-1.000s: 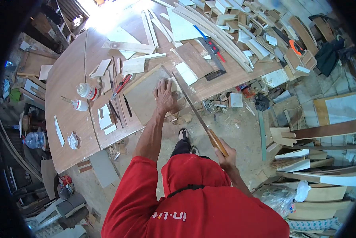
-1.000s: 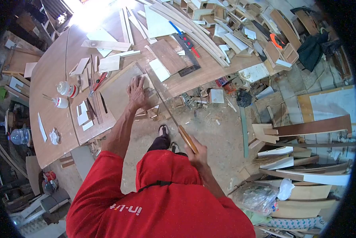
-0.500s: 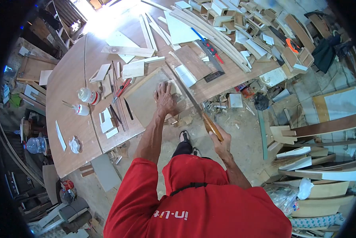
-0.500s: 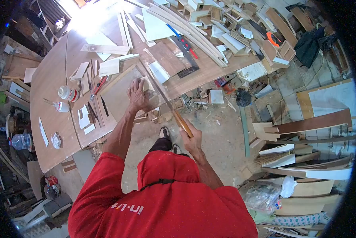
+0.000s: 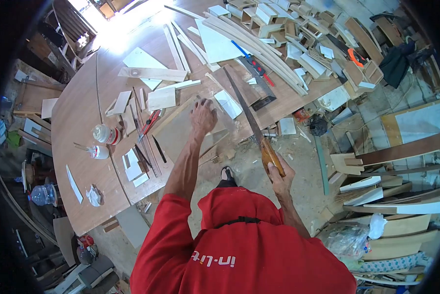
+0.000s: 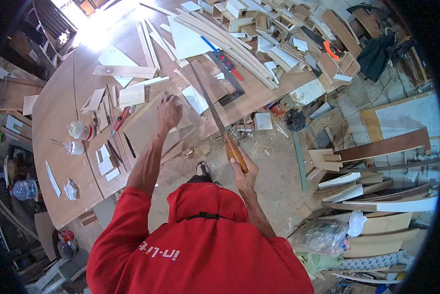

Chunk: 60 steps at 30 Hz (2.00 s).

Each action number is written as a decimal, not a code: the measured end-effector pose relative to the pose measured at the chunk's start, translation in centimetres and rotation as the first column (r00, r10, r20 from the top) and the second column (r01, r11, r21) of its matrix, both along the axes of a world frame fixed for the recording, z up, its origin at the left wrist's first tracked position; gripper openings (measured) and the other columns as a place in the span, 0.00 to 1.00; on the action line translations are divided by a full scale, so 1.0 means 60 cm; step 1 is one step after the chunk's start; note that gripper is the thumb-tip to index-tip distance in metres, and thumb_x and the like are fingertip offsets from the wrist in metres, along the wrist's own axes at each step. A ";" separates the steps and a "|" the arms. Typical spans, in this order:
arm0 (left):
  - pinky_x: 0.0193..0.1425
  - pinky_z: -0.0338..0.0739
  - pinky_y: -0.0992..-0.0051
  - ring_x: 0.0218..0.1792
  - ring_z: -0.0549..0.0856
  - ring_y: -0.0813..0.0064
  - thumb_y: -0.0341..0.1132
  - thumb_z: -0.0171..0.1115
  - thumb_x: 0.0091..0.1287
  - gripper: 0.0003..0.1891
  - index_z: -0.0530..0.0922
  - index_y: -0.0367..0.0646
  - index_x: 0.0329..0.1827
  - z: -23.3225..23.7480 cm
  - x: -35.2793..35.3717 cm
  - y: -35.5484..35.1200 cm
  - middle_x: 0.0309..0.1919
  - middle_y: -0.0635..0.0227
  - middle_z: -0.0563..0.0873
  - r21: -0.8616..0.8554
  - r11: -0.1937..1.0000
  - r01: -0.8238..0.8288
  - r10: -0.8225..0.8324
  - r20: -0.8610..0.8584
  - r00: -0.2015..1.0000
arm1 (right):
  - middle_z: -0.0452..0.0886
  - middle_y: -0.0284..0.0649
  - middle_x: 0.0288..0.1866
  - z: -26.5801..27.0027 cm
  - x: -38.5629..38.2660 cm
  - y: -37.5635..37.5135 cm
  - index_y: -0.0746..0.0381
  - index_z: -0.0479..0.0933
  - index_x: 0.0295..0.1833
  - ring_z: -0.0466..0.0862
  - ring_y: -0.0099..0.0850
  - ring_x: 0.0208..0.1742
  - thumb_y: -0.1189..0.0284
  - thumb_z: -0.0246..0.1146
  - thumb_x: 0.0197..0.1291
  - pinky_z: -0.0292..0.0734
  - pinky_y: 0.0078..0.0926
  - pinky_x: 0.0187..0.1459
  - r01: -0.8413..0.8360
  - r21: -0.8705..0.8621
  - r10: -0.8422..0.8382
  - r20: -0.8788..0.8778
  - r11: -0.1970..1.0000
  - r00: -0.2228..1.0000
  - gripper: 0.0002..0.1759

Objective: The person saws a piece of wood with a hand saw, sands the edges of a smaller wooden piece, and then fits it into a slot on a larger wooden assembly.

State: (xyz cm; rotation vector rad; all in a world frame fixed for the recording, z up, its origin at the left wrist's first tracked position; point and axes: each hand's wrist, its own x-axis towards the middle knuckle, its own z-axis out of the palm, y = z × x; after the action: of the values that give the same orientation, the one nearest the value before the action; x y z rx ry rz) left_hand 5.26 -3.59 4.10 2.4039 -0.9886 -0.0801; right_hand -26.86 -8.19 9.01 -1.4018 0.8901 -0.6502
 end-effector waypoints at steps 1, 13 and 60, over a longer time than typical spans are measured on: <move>0.64 0.67 0.50 0.63 0.72 0.54 0.36 0.63 0.57 0.20 0.78 0.47 0.55 -0.008 0.025 -0.009 0.59 0.60 0.76 0.069 0.995 0.076 -0.076 -0.007 0.997 | 0.80 0.48 0.56 0.001 0.006 0.002 0.74 0.72 0.62 0.78 0.31 0.56 0.76 0.61 0.62 0.70 0.26 0.60 0.005 -0.006 -0.005 -0.005 1.000 1.000 0.24; 0.58 0.73 0.63 0.52 0.79 0.58 0.27 0.63 0.47 0.19 0.85 0.46 0.45 -0.040 0.147 -0.045 0.45 0.59 0.84 0.060 0.882 0.468 -0.472 0.134 0.871 | 0.79 0.45 0.53 0.008 0.067 0.000 0.74 0.72 0.63 0.79 0.29 0.50 0.75 0.60 0.63 0.73 0.24 0.53 0.093 -0.001 -0.093 0.028 0.996 0.995 0.24; 0.60 0.72 0.55 0.57 0.78 0.46 0.36 0.62 0.57 0.21 0.76 0.41 0.55 0.031 0.009 0.146 0.56 0.47 0.78 0.113 0.994 0.016 0.000 -0.141 0.990 | 0.77 0.30 0.35 0.009 0.110 -0.014 0.69 0.73 0.62 0.67 0.14 0.24 0.76 0.62 0.62 0.61 0.13 0.22 0.063 0.071 -0.070 0.091 0.995 0.993 0.22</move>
State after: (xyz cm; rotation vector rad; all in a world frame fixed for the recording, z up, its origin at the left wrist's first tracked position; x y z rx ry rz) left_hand 5.78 5.18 5.97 2.4580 -0.9522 -0.3122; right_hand -20.23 -9.05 9.55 -1.2755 0.8794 -0.7243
